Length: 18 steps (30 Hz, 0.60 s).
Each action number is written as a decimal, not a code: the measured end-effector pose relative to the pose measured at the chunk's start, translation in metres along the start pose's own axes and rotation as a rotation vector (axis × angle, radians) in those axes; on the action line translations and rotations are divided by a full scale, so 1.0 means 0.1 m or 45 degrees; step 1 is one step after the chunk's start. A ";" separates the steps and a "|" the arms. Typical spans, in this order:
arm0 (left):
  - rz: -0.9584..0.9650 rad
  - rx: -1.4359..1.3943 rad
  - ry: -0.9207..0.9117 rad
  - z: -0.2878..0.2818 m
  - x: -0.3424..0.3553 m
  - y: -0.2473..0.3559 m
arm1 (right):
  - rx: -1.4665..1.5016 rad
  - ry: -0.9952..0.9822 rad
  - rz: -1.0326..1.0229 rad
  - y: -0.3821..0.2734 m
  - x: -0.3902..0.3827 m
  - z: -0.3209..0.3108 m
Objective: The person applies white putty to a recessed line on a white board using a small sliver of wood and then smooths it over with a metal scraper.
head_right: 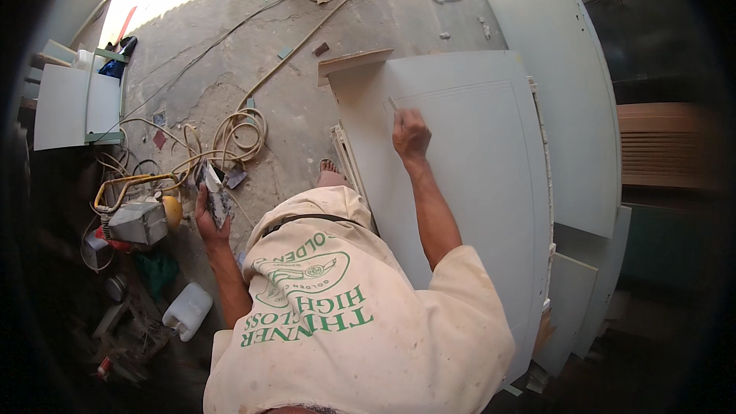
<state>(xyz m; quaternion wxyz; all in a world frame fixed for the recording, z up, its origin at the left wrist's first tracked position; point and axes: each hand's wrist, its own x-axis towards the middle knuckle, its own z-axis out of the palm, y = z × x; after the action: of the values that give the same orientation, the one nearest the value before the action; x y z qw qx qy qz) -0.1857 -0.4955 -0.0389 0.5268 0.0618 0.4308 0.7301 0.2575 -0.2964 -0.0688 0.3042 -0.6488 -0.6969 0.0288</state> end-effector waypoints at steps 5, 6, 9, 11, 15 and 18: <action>-0.205 -0.037 -0.011 0.09 0.01 0.03 | -0.063 -0.082 0.004 -0.03 -0.05 0.08; -0.209 -0.036 -0.016 0.06 0.02 0.03 | -0.084 -0.106 0.009 -0.03 -0.06 0.10; -0.211 -0.038 -0.024 -0.04 0.03 0.02 | -0.095 -0.134 0.015 -0.01 -0.07 0.12; -0.208 -0.038 -0.019 -0.09 -0.01 0.02 | -0.102 -0.137 -0.005 -0.01 -0.08 0.11; -0.208 -0.056 0.013 -0.21 -0.10 0.02 | -0.152 -0.166 -0.023 -0.04 -0.07 0.09; -0.217 -0.103 0.007 -0.34 -0.16 -0.01 | -0.177 -0.176 -0.039 0.02 -0.12 0.10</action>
<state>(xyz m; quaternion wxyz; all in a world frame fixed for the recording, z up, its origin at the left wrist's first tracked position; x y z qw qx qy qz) -0.1970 -0.5275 -0.0549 0.5877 0.0015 0.4063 0.6997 0.2548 -0.3033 -0.0822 0.2099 -0.6543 -0.7263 0.0204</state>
